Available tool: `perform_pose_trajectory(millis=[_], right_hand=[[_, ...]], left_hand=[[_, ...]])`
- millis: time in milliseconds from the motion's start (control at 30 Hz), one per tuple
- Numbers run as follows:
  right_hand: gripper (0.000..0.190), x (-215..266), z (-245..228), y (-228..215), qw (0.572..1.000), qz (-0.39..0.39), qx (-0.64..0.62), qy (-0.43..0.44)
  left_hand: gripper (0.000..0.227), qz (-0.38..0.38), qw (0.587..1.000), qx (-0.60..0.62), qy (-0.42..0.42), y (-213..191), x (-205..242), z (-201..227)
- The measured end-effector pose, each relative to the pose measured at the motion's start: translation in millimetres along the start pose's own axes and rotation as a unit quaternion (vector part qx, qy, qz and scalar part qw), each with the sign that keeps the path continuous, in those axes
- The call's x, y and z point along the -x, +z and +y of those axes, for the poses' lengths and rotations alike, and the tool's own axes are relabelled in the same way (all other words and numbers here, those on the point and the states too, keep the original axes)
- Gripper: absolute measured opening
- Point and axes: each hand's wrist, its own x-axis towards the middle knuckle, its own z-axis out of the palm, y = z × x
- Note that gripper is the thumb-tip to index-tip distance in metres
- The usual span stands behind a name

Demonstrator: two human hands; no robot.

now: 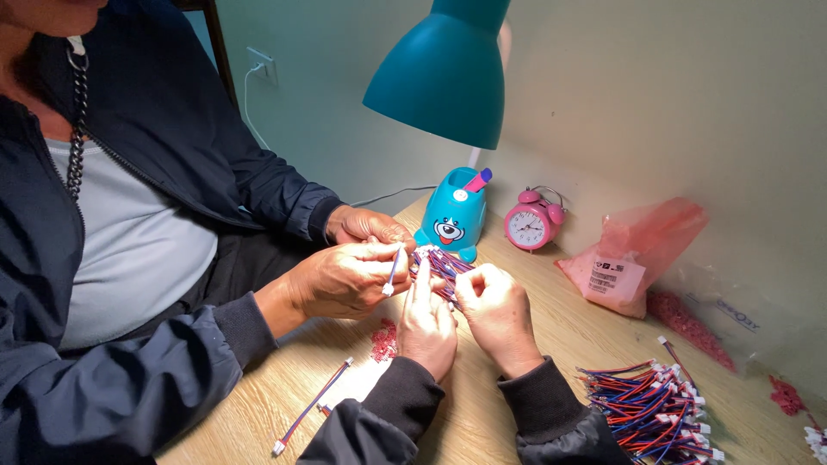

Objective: Assemble electronic wire harnesses by manually attaching plastic connectors to wire bundles.

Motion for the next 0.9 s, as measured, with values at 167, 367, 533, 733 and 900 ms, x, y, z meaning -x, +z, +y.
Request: perform_pose_trajectory(millis=[167, 367, 533, 733, 900], right_hand=[[0.018, -3, 7, 1, 0.981, -0.075, -0.083, 0.157], [0.016, 4, -4, -6, 0.96, -0.096, -0.183, 0.191], [0.017, 9, 5, -6, 0.943, -0.107, -0.252, 0.19], [0.018, 15, 8, -1, 0.934, -0.108, -0.271, 0.206], [0.022, 17, 15, 9, 0.933, -0.094, -0.275, 0.212]], left_hand=[[0.048, -0.061, 0.8, 0.394, -0.449, -7, -16, 10], [0.033, -0.088, 0.772, 0.417, -0.472, -4, -11, 8], [0.029, -0.08, 0.781, 0.409, -0.464, 5, -6, -9], [0.029, -0.078, 0.78, 0.411, -0.465, 11, -2, -19], [0.029, -0.075, 0.772, 0.419, -0.472, 16, 1, -22]])
